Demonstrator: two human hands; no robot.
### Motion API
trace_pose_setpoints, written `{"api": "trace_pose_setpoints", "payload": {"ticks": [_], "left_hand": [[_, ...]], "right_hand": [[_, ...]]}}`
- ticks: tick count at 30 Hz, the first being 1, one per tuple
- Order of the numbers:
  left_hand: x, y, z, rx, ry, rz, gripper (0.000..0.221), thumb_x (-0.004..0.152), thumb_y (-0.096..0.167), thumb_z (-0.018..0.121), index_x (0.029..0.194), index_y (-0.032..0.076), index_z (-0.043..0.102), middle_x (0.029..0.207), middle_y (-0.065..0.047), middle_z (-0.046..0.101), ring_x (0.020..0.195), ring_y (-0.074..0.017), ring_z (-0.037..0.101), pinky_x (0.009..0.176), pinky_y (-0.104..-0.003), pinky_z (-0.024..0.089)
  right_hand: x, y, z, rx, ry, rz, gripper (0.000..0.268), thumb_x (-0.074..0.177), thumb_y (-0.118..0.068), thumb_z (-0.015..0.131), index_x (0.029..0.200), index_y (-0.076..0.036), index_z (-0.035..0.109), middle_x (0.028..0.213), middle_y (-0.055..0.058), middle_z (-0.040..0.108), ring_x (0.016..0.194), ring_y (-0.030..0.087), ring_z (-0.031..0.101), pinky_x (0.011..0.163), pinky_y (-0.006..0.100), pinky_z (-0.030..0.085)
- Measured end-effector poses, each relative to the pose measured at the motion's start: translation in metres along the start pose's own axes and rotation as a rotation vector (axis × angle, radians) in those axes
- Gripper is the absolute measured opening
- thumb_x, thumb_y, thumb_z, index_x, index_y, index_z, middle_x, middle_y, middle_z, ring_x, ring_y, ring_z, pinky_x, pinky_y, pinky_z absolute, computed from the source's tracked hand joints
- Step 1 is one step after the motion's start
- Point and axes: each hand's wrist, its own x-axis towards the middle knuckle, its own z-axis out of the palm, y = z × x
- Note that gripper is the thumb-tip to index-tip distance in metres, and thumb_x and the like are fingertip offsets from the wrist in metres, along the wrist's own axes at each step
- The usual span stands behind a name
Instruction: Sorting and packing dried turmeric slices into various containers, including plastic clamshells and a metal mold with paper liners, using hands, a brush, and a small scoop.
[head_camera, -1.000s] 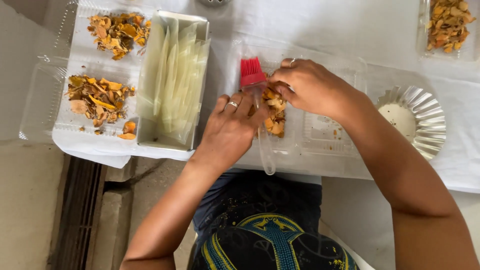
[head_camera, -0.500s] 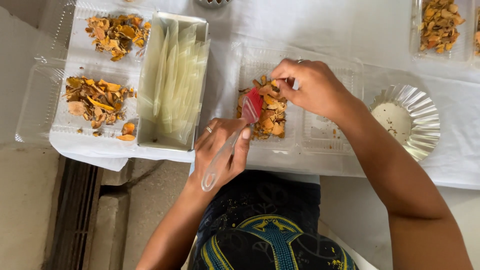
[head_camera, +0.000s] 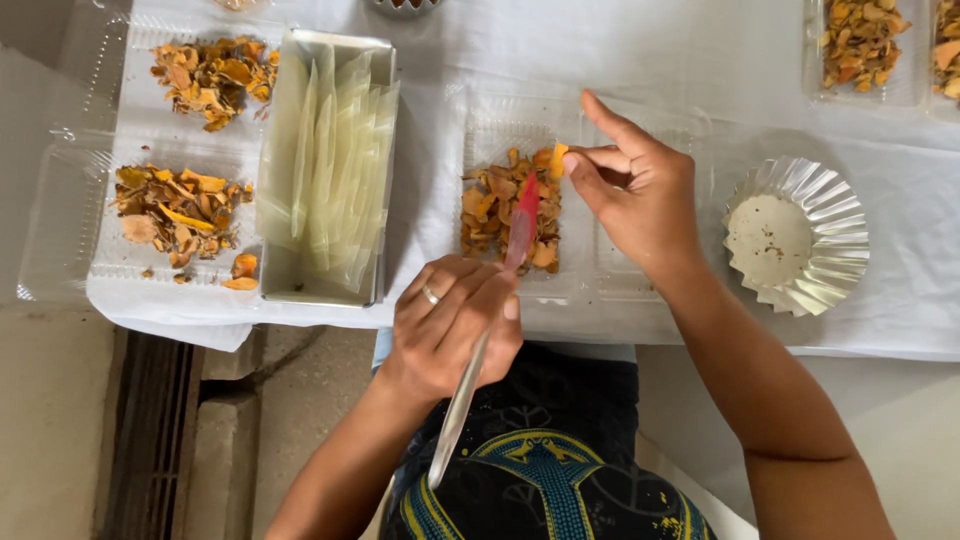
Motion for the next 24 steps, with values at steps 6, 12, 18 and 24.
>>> {"api": "trace_pose_setpoints", "payload": {"ticks": [6,12,18,24], "left_hand": [[-0.006,-0.006,0.006,-0.005,-0.055,-0.013,0.006,0.099,0.002,0.056,0.101,-0.002,0.060,0.085,-0.015,0.071,0.072,-0.0256,0.067,0.069,-0.037,0.055],[-0.043,-0.019,0.004,-0.022,0.127,-0.136,0.014,0.105,0.013,0.051,0.097,0.008,0.062,0.074,-0.006,0.069,0.058,-0.0134,0.062,0.053,-0.026,0.052],[-0.029,-0.016,-0.005,-0.091,0.292,-0.237,0.008,0.097,0.005,0.063,0.092,-0.001,0.060,0.073,-0.011,0.063,0.060,-0.0246,0.062,0.057,-0.034,0.054],[-0.037,-0.013,-0.004,-0.103,0.320,-0.273,0.011,0.096,-0.001,0.066,0.089,-0.006,0.060,0.071,-0.011,0.062,0.056,-0.0263,0.062,0.055,-0.037,0.055]], "right_hand": [[-0.012,0.000,-0.008,-0.063,0.065,-0.310,0.049,0.107,0.006,0.069,0.151,-0.004,0.049,0.112,0.016,0.077,0.100,0.019,0.071,0.101,0.036,0.062],[-0.036,0.019,-0.058,-0.400,-0.087,0.044,0.029,0.103,-0.016,0.069,0.130,-0.005,0.071,0.115,0.011,0.077,0.074,0.012,0.049,0.063,0.026,0.043],[-0.024,0.043,-0.045,-0.501,-0.116,-0.230,0.013,0.100,-0.018,0.076,0.110,-0.011,0.080,0.101,0.006,0.076,0.099,0.028,0.065,0.087,0.039,0.053],[0.029,0.018,0.008,-0.453,-0.462,-0.371,0.009,0.092,-0.005,0.070,0.097,-0.002,0.077,0.086,0.019,0.073,0.081,0.036,0.069,0.077,0.045,0.058]]}}
